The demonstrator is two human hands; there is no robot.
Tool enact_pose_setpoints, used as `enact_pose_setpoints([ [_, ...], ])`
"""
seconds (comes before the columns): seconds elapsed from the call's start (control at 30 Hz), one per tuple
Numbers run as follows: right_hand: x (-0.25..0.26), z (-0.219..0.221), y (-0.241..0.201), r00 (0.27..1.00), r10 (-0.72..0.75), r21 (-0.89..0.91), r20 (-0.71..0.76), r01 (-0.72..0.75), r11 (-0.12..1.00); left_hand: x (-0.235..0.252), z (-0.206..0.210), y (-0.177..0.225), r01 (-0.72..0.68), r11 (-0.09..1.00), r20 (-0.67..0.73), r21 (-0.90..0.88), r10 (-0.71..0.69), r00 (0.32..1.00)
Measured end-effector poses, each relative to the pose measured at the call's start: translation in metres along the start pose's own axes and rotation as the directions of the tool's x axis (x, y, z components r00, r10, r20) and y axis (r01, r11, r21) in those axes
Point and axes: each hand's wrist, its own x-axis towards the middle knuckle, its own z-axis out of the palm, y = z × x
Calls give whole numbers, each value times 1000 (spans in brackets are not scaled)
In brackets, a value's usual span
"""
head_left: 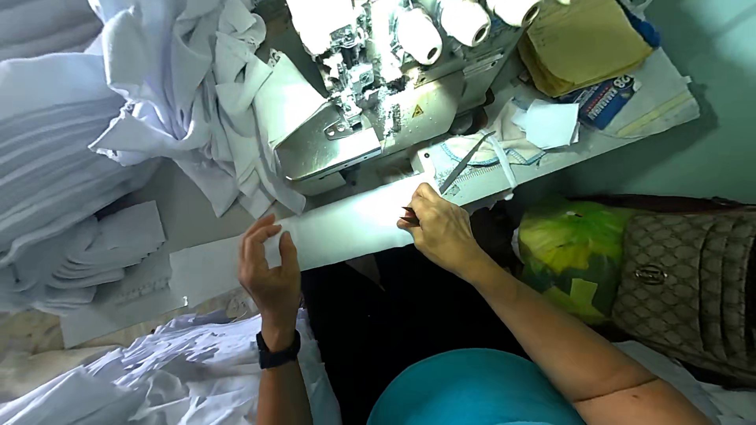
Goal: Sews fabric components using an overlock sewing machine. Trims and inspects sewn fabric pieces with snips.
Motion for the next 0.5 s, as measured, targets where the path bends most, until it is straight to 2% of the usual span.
enact_pose_setpoints([
  [0.1,-3,5,9,998,-32,45,-46,34,998,-24,0,-14,75,984,-23,159,-73,997],
  [0.17,-2,2,14,999,-20,92,-43,24,995,-31,0,-23,119,976,-36,183,-114,993],
  [0.4,-5,4,12,996,-88,-59,-24,87,994,-34,7,-32,96,980,-53,173,-88,995],
  [0.5,-5,-9,29,997,17,-203,-79,-33,979,-34,0,-33,61,990,-17,128,-60,998],
])
